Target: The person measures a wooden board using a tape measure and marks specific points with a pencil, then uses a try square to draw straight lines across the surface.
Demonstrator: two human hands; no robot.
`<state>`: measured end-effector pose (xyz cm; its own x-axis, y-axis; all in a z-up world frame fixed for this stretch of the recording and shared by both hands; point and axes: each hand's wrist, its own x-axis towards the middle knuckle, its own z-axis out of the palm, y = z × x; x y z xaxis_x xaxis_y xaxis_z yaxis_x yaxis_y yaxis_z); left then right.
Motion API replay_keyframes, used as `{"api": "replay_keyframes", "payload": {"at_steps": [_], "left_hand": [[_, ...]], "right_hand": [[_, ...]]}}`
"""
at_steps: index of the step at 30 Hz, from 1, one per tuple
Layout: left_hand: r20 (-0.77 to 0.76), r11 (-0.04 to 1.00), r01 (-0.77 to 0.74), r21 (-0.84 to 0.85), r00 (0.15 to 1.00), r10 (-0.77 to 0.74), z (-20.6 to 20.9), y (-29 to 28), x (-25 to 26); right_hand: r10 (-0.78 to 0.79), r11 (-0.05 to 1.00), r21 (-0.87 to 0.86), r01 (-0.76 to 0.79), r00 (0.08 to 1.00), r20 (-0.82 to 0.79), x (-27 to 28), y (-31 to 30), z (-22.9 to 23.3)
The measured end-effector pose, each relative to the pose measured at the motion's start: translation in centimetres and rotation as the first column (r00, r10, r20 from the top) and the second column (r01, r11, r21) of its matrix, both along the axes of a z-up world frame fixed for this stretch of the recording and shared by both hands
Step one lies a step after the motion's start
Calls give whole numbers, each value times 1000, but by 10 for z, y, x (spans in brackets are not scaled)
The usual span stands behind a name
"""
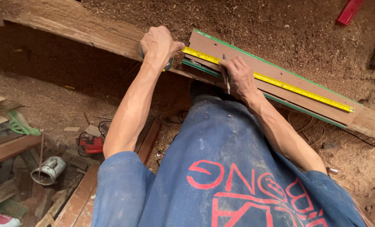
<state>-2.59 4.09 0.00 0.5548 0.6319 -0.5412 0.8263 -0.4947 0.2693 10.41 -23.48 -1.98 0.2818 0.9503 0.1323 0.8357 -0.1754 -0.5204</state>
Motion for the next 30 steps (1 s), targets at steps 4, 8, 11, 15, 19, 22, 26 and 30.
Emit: {"api": "replay_keyframes", "payload": {"at_steps": [4,8,11,15,19,22,26,30], "left_hand": [[-26,1000,-21,-23,999,20,2,-1,2],[-27,1000,-16,-7,1000,16,5,-1,2],[-21,999,-31,-22,999,30,6,-2,3],[-36,999,-34,-8,999,34,7,-2,3],[-28,999,-37,-9,999,37,9,-2,3],[-25,999,-38,-25,999,37,11,-1,3],[-68,992,-73,-101,996,66,20,5,6],[70,892,151,-426,989,-134,20,12,-15]], "right_hand": [[-102,984,129,119,986,-135,-13,28,7],[-210,969,31,243,889,-408,-16,62,-3],[-321,939,-123,320,691,-648,-22,83,-27],[-373,918,-175,357,621,-689,-23,84,-45],[-397,903,-220,370,521,-756,-22,85,-46],[-361,921,-179,346,581,-729,-22,88,-41],[-478,856,-248,454,511,-715,-19,89,-37],[-417,792,-296,534,118,-901,3,70,-24]]}}
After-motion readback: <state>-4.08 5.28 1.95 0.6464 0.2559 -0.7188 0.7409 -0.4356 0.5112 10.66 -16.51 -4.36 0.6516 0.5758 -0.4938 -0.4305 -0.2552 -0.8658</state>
